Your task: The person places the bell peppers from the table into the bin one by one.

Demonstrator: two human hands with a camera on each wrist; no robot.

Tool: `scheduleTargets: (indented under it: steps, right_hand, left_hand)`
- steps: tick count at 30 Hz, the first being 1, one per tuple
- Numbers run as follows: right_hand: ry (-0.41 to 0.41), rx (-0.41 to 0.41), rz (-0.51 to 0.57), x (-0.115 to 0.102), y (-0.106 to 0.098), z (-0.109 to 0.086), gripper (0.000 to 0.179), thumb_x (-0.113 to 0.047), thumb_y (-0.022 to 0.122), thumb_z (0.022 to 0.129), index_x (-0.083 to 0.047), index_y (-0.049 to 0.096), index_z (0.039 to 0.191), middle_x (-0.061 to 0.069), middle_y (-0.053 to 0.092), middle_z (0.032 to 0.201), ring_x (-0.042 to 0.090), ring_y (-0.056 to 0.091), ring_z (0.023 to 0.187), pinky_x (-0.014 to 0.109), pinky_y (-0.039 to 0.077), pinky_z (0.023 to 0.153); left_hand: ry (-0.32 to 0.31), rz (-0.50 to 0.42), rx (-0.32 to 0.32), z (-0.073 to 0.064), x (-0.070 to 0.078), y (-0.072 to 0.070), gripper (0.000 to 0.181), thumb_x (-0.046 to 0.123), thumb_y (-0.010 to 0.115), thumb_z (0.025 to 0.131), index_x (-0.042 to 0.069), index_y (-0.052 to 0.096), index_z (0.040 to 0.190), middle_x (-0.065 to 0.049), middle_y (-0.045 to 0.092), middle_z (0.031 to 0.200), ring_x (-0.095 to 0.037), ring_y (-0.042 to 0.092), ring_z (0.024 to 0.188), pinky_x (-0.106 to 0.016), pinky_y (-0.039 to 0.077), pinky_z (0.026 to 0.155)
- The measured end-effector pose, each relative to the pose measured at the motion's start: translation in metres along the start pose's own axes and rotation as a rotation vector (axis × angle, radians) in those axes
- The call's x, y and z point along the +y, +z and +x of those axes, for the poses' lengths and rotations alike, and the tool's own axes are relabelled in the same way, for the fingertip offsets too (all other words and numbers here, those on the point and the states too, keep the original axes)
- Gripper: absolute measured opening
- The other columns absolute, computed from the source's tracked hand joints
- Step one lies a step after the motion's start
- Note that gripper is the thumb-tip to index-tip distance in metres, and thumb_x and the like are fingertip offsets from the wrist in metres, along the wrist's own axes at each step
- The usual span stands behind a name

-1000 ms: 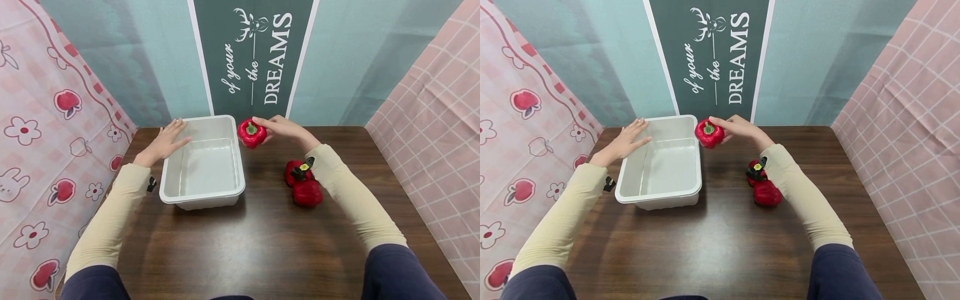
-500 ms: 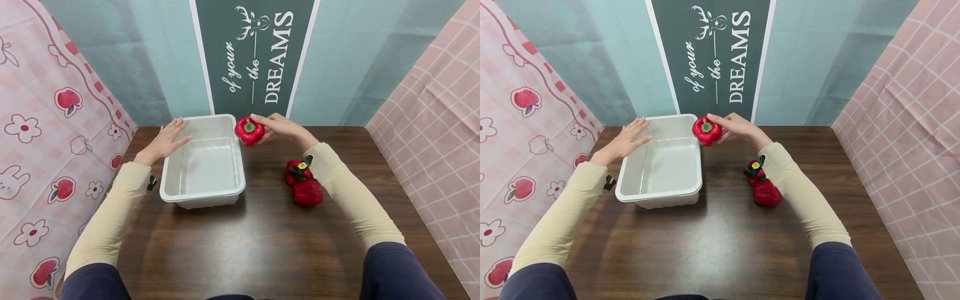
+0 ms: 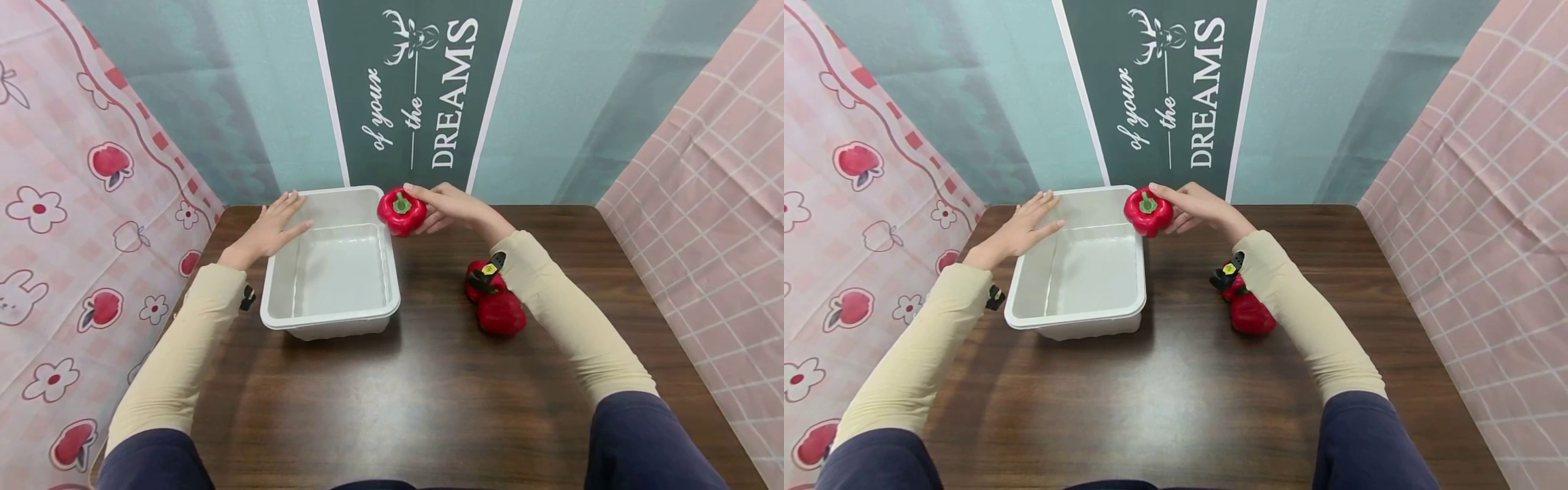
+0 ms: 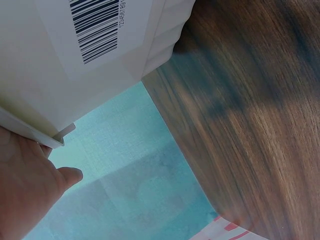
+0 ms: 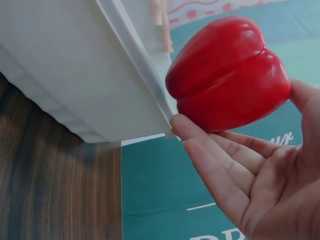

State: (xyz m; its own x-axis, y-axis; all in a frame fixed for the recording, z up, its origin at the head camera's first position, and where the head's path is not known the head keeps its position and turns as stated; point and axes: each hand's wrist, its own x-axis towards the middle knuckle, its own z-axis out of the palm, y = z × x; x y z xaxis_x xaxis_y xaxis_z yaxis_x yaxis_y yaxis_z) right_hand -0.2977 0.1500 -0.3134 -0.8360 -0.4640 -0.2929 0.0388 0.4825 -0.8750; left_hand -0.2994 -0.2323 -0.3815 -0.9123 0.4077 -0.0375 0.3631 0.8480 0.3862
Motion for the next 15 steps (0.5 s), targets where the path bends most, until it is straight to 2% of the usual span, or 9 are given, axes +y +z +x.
scheduleTargets:
  steps: [15]
  right_hand:
    - [-0.011, -0.003, 0.002, -0.0051, 0.0079, 0.0017, 0.062, -0.060, 0.048, 0.087, -0.005, 0.061, 0.112, 0.012, 0.070, 0.094, 0.030, 0.068, 0.087, 0.036, 0.056, 0.074]
  left_hand:
    - [0.000, -0.006, -0.001, -0.0011, 0.0023, -0.0007, 0.075, 0.060, 0.034, 0.093, 0.019, 0.008, 0.150, -0.001, -0.005, 0.156, -0.022, -0.009, 0.143, -0.060, -0.006, 0.109]
